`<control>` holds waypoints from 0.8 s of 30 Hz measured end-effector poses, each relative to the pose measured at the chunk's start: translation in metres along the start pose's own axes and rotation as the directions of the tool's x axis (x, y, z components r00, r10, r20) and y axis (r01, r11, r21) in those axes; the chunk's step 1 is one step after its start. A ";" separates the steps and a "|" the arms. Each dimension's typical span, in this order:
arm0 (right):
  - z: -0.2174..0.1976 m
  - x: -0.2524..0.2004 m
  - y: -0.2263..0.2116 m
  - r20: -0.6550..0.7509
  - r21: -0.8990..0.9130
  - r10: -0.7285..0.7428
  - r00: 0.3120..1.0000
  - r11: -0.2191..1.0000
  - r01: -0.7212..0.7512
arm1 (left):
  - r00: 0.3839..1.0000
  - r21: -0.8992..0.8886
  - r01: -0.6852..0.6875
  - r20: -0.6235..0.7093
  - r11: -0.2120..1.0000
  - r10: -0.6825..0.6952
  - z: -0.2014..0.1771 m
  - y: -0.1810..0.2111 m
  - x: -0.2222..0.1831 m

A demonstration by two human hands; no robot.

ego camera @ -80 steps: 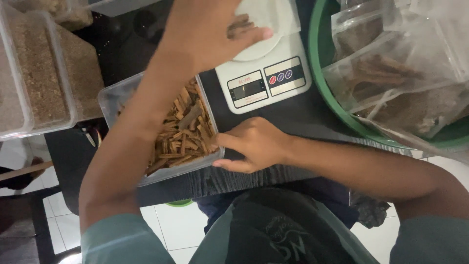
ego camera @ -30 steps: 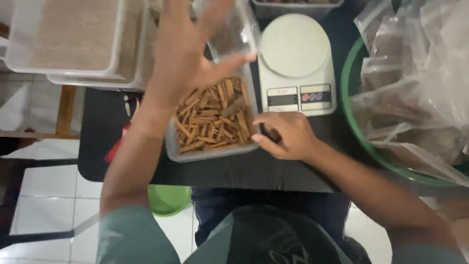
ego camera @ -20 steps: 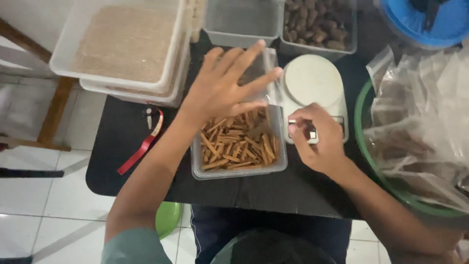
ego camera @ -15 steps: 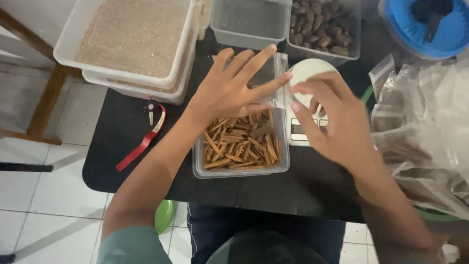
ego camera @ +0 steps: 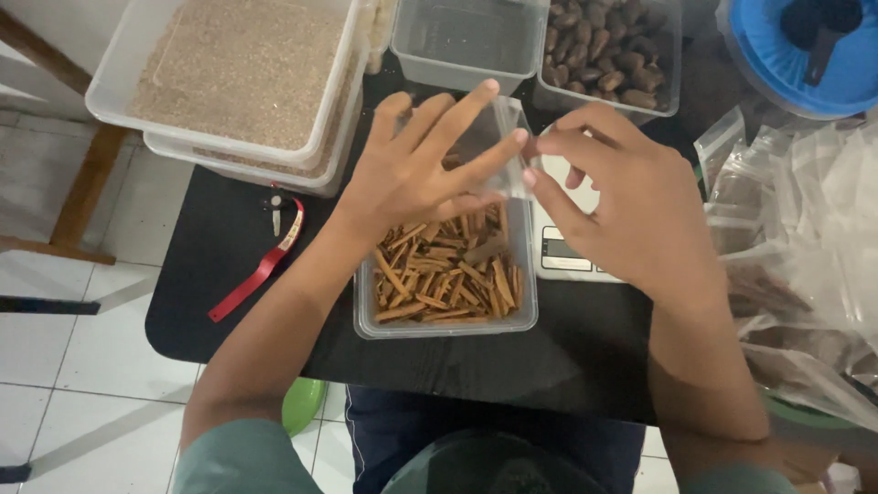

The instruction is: The person places cinnamon sticks into small plastic bags, weighs them on a digital scale, and organizes the filled bags in a large bowl.

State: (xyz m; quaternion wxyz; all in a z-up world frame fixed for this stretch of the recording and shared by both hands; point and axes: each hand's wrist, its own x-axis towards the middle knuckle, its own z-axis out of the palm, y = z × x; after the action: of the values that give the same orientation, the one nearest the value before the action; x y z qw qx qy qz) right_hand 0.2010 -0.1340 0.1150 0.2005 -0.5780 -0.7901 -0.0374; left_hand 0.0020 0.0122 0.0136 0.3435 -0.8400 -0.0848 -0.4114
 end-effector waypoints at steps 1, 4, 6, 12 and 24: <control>0.002 -0.001 -0.002 -0.033 0.001 0.046 0.998 0.999 -0.046 | 1.000 -0.002 0.031 -0.006 1.000 -0.031 0.000 0.001 -0.001; 0.005 0.005 -0.006 -0.038 0.148 0.131 0.991 0.981 -0.124 | 0.999 0.048 0.041 -0.019 0.998 -0.040 0.004 0.003 -0.005; 0.010 0.008 -0.006 -0.051 0.229 0.142 0.988 0.965 -0.127 | 0.998 0.034 0.064 -0.012 0.997 -0.064 0.004 0.005 -0.007; 0.024 0.012 -0.008 -0.167 0.291 0.175 0.970 0.949 -0.121 | 0.994 0.010 0.091 -0.060 0.996 -0.090 0.001 0.005 -0.003; 0.033 0.014 0.008 -0.104 0.355 0.184 0.977 0.925 -0.136 | 0.996 0.007 0.080 -0.026 0.997 -0.080 0.003 0.004 -0.003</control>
State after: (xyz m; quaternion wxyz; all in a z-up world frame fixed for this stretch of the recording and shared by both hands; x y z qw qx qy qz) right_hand 0.1957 -0.1095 0.0879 0.3545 -0.5925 -0.7190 0.0797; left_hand 0.0036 0.0115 0.0081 0.3313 -0.8291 -0.1158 -0.4352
